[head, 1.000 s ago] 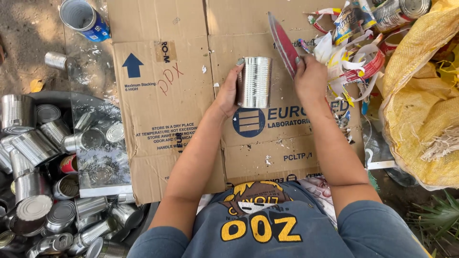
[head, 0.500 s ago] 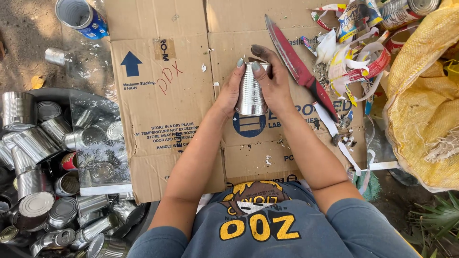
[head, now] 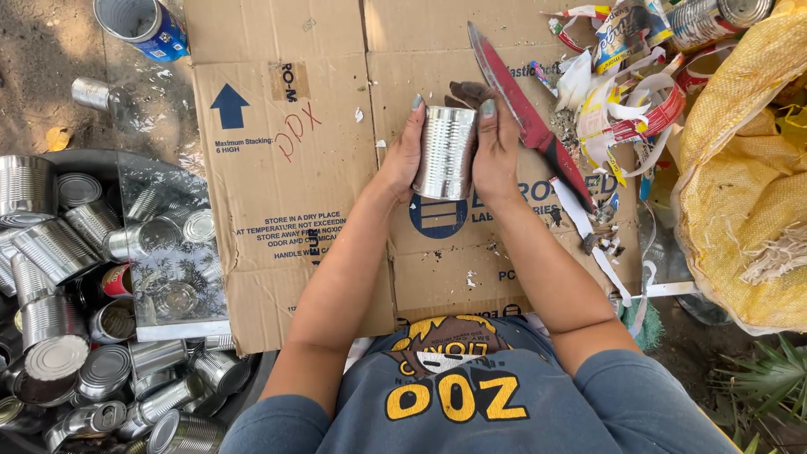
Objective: Scraping labels and residue off a metal can using a knife
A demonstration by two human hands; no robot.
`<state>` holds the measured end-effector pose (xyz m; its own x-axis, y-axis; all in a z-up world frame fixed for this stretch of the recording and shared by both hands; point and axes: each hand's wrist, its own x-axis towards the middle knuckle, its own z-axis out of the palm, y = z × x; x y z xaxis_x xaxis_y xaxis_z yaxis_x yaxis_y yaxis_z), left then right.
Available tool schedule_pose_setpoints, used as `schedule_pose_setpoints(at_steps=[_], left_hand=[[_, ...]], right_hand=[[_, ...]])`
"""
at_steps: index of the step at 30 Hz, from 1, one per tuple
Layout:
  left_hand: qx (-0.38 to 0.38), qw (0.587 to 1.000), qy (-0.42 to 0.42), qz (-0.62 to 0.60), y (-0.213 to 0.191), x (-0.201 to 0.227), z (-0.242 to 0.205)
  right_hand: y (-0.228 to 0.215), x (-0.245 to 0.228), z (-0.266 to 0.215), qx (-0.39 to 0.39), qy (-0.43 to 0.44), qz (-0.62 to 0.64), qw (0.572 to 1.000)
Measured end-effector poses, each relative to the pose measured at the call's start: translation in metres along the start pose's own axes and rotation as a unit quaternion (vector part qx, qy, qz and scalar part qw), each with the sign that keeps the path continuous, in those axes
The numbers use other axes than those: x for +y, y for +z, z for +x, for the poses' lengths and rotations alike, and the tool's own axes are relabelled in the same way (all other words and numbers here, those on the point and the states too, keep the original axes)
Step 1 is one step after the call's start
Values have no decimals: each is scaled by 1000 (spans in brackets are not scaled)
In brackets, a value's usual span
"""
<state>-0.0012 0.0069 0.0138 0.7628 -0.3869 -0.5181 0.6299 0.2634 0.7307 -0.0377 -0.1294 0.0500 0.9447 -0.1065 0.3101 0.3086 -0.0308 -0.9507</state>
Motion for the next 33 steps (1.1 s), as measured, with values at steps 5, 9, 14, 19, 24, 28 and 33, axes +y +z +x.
schedule_pose_setpoints(at_steps=[5,9,14,19,24,28,33], left_hand=[[-41,997,-14,-66,1,9,-1],[-104,972,7,-209,-13,-10,16],[-145,957,-8,-250,-1,8,-14],[-136,964,-17,-226,12,25,-30],[-118,977,-21,-177,-1,-4,2],[-116,984,-32,-133,-4,-13,15],[-111,988,-36,-101,-5,-13,16]], right_hand=[[-51,-1,16,71,6,-193,979],[-109,3,6,-3,151,-606,781],[-136,40,-9,-24,201,-589,782],[-150,47,-8,-13,138,-540,830],[-101,-26,7,11,94,-455,885],[-79,-41,17,-6,87,-157,984],[-53,-51,13,-10,-18,-256,966]])
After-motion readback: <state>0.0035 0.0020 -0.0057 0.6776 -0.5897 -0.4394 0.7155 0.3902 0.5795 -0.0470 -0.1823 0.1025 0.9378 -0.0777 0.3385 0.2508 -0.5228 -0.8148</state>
